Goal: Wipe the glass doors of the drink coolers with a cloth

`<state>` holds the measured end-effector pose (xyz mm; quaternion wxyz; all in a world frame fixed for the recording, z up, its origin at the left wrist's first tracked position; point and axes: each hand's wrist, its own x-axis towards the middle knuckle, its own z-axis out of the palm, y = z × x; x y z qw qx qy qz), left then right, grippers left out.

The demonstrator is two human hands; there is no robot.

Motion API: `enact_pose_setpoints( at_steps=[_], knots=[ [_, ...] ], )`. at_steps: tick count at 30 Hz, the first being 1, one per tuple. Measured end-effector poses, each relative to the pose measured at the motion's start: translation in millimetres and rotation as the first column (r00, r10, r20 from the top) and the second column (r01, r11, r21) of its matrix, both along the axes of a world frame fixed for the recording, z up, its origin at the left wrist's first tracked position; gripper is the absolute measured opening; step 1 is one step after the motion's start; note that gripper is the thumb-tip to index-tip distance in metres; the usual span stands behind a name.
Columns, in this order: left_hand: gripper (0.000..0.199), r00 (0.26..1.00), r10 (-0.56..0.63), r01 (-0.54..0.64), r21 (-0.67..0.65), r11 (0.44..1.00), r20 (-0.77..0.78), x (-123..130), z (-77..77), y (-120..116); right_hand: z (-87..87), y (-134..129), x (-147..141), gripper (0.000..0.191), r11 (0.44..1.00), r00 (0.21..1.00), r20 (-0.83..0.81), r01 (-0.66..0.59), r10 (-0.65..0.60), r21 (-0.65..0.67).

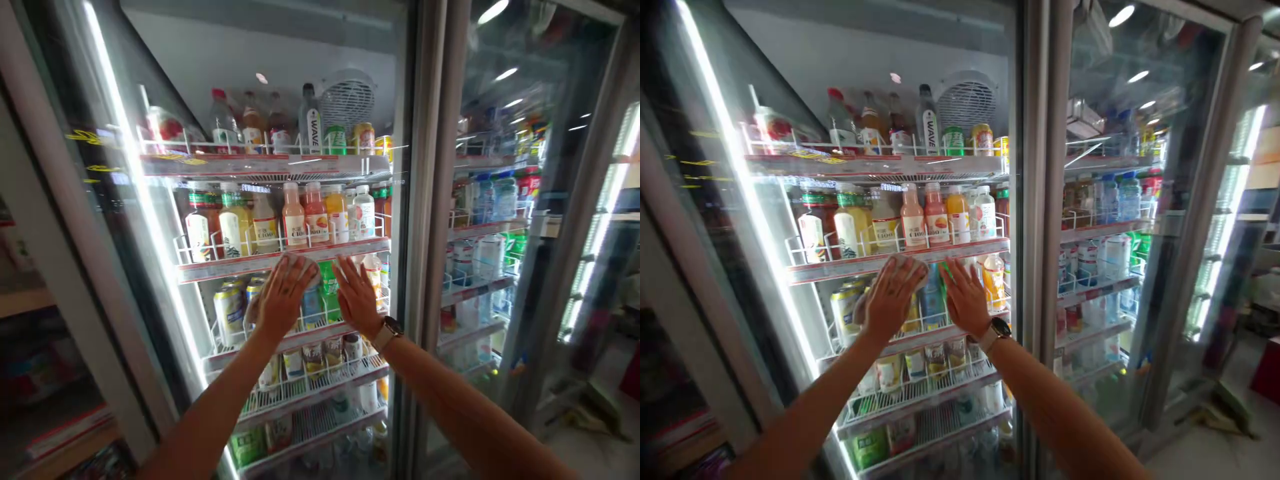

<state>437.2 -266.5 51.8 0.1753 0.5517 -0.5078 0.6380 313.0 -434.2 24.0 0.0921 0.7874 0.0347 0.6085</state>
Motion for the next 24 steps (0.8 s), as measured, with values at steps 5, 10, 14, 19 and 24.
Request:
enact_pose_setpoints(
  at_steps=[5, 10, 14, 19, 24],
  knots=[
    [0.058, 0.998, 0.058, -0.058, 0.02, 0.998, -0.004, 1, -65.4, 4, -9.2, 44, 36, 0.063, 0.997, 0.998, -0.031, -0.058, 0.057, -0.046],
    [0.053, 0.992, 0.108, -0.118, 0.157, 0.981, 0.067, 7, -110.7, 46, -30.8, 39, 47, 0.064, 0.996, 0.999, -0.006, -0.042, 0.042, -0.076],
    [0.056, 0.978, 0.191, -0.202, 0.161, 0.966, 0.086, 23, -75.1, 89, -30.9, 39, 46, 0.068, 0.996, 0.999, 0.002, -0.04, 0.04, -0.078],
    [0.056, 0.96, 0.178, -0.205, -0.11, 0.973, -0.217, 42, -27.4, 117, -32.1, 44, 46, 0.07, 0.998, 0.999, -0.001, -0.051, 0.051, -0.036],
    [0.055, 0.953, 0.137, -0.184, -0.158, 0.97, -0.269, 45, -64.5, 111, -32.9, 43, 45, 0.069, 0.997, 0.998, -0.014, -0.069, 0.069, -0.018]
  ],
)
